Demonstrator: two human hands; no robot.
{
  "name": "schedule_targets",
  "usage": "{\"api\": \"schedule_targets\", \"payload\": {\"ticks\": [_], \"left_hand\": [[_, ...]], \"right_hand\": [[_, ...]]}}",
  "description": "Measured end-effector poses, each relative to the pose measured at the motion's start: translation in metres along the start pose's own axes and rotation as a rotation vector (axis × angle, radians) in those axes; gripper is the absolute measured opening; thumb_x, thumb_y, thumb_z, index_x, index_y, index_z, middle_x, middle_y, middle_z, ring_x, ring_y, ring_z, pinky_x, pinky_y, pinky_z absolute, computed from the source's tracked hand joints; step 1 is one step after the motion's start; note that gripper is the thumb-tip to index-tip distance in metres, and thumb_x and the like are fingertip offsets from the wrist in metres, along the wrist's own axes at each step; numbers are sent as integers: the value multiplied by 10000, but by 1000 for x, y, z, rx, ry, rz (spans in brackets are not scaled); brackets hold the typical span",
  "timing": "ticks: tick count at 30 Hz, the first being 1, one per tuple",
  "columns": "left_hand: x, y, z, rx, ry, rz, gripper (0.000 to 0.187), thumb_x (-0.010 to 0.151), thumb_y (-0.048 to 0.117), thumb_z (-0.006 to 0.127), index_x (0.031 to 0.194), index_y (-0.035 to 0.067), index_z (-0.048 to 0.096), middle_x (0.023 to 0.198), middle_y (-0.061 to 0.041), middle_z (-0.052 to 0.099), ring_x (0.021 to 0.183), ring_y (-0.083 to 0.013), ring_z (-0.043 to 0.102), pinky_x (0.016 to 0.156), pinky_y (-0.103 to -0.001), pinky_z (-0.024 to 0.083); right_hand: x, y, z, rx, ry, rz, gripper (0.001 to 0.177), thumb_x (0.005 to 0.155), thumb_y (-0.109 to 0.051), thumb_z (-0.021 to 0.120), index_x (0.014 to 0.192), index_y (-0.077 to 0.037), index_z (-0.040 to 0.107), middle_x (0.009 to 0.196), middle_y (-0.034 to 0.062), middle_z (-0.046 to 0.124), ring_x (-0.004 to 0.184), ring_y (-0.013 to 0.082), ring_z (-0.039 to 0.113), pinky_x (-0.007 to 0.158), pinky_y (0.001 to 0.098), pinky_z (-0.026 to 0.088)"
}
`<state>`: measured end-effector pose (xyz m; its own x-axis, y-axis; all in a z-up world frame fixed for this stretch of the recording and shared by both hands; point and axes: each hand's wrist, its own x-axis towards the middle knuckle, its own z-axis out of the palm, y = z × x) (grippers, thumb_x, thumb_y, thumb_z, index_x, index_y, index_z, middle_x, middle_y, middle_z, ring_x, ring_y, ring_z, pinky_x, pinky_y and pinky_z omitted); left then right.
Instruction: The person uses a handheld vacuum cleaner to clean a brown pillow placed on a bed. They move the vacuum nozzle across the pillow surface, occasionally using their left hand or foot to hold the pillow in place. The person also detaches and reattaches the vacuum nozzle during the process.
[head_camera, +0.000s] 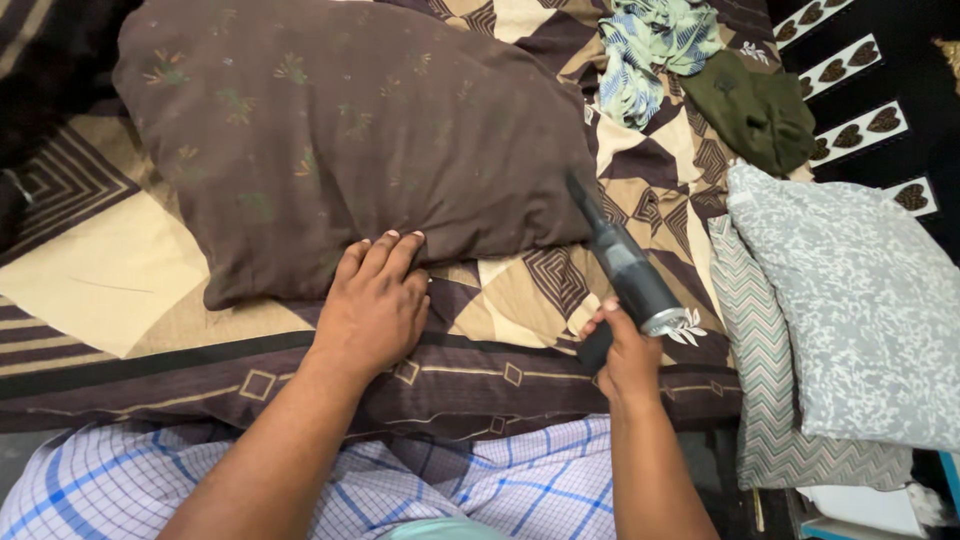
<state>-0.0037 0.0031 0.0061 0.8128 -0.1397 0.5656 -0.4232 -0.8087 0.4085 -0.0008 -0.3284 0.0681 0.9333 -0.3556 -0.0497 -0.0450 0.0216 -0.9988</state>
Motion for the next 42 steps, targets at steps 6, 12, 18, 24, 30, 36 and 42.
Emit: {"api": "schedule_targets", "payload": {"ticks": [6,12,18,24,30,36,42], "left_hand": [[0,-3,-1,-43,13,-19,232,848,271,651,939,71,725,1403,-136,599,1321,-313,534,1101,-492,374],[2,-4,2,-59,4,-20,220,849,266,648,920,69,717,1393,-144,604,1314,-317,537,1097,-493,372],[2,-3,7,-56,7,-25,185,875,246,641,907,73,699,1398,-135,603,1325,-309,535,1111,-488,374],[2,-5,-2,-95,46,-15,205,848,248,648,945,75,699,1380,-156,610,1313,-327,541,1098,-497,373],[-2,-8,-7,-165,186,-45,270,862,218,671,1091,79,693,1363,-141,619,1289,-310,553,1113,-503,378],[-5,-58,-52,144,458,-360,480,804,241,737,1248,99,624,1397,-152,603,1329,-359,509,1049,-525,407],[-17,-101,-90,-324,80,-985,584,975,476,635,1282,2,490,1097,-238,693,1036,-459,645,866,-550,481]], "right_hand": [[64,5,47,-40,-52,-38,162,921,-126,711,1019,-44,611,743,51,607,595,179,617,553,325,534],[166,43,87,-156,40,-118,161,896,-86,749,976,-49,615,728,35,614,573,157,598,537,287,513],[186,78,91,-89,127,-209,127,905,-71,751,937,-60,629,756,28,621,611,144,596,557,291,501],[105,17,76,-31,-74,-68,162,929,-96,711,1022,-78,579,805,29,610,663,157,609,618,298,534],[-42,-2,46,-124,-330,-303,243,932,-152,707,1106,-23,596,866,94,652,800,201,658,767,342,556],[-130,7,58,-177,-668,-290,245,927,-156,739,1066,21,640,965,94,690,919,224,702,879,376,579],[-167,6,105,-616,-815,-457,191,904,-130,782,1033,-20,692,889,58,721,780,171,713,694,326,592]]}}
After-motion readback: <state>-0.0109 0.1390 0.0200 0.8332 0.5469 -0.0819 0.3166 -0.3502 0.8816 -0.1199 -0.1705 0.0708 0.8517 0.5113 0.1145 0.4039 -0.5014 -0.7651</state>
